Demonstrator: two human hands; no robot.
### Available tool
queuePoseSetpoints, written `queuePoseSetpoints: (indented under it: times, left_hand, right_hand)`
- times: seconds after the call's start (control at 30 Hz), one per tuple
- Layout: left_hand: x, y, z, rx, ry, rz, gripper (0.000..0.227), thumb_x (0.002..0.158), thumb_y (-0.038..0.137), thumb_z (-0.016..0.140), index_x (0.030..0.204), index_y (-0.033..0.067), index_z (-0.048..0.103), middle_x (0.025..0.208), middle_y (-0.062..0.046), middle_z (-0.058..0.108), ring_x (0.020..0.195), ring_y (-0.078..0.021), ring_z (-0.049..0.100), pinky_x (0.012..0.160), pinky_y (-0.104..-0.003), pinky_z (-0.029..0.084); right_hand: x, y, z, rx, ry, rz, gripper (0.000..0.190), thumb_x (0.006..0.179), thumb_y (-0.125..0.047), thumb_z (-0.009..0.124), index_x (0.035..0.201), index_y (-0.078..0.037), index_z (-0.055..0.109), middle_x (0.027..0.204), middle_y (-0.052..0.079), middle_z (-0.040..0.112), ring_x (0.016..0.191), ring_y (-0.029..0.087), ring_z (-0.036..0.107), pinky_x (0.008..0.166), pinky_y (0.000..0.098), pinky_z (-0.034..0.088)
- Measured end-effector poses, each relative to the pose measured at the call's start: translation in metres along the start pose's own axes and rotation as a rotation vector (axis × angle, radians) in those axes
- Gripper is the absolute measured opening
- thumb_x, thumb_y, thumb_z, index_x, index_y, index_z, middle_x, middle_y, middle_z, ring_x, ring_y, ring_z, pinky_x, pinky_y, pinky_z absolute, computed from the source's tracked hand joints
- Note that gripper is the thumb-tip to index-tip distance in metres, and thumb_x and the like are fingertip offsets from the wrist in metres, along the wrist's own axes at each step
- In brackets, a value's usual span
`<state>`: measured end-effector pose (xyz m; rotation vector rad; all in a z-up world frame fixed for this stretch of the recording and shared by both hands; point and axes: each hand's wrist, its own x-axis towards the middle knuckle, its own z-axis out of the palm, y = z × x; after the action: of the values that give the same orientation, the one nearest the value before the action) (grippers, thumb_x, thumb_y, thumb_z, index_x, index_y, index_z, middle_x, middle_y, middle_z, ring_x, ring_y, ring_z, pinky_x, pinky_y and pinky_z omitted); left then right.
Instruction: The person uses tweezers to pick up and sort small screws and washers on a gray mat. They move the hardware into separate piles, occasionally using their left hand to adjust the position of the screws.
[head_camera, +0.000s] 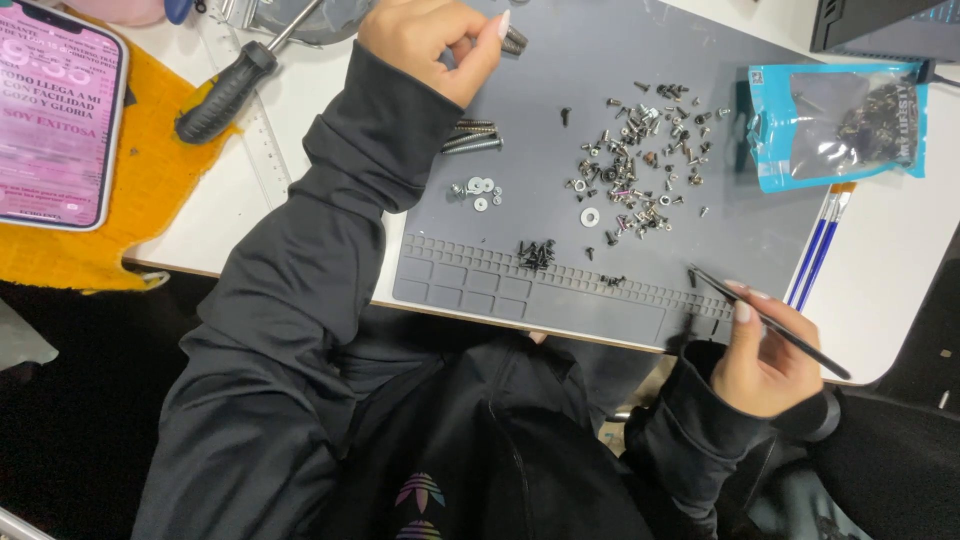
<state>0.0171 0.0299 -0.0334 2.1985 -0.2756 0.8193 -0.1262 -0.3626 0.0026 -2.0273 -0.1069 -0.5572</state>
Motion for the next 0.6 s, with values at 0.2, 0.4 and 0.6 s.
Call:
queuePoseSetpoints:
  times: [0.2, 0.4, 0.6]
  left_hand:
    - [0.0, -0.002, 0.003, 0.006, 0.006, 0.047, 0.04, 0.106, 0.013, 0.076, 0.068, 0.0123, 0.063, 0.057, 0.004, 0.053, 0.057, -0.0161, 0.049, 0.06, -0.032, 0.041]
    - [0.0, -0.004, 0.004, 0.018, -0.004, 0.072, 0.036, 0.107, 0.01, 0.077, 0.072, 0.0108, 0.066, 0.059, 0.003, 0.057, 0.057, -0.0173, 0.052, 0.06, -0.033, 0.043]
    - [0.001, 0.001, -0.001, -0.015, -0.043, 0.086, 0.038, 0.11, 0.006, 0.077, 0.074, 0.008, 0.067, 0.062, 0.0, 0.057, 0.059, -0.0198, 0.05, 0.064, -0.034, 0.043]
  right_hand:
    - [0.008, -0.002, 0.041, -0.014, -0.038, -0.053, 0.006, 0.105, 0.007, 0.071, 0.109, 0.005, 0.065, 0.103, 0.027, 0.073, 0.099, 0.038, 0.076, 0.097, 0.0408, 0.062]
    - [0.001, 0.007, 0.054, -0.005, 0.03, -0.054, 0.005, 0.106, 0.004, 0.07, 0.107, 0.005, 0.065, 0.101, 0.023, 0.07, 0.095, 0.038, 0.077, 0.093, 0.0432, 0.065]
    - [0.001, -0.005, 0.053, 0.022, -0.032, -0.011, 0.004, 0.106, 0.0, 0.066, 0.106, 0.001, 0.063, 0.098, 0.023, 0.069, 0.093, 0.036, 0.075, 0.09, 0.0385, 0.059]
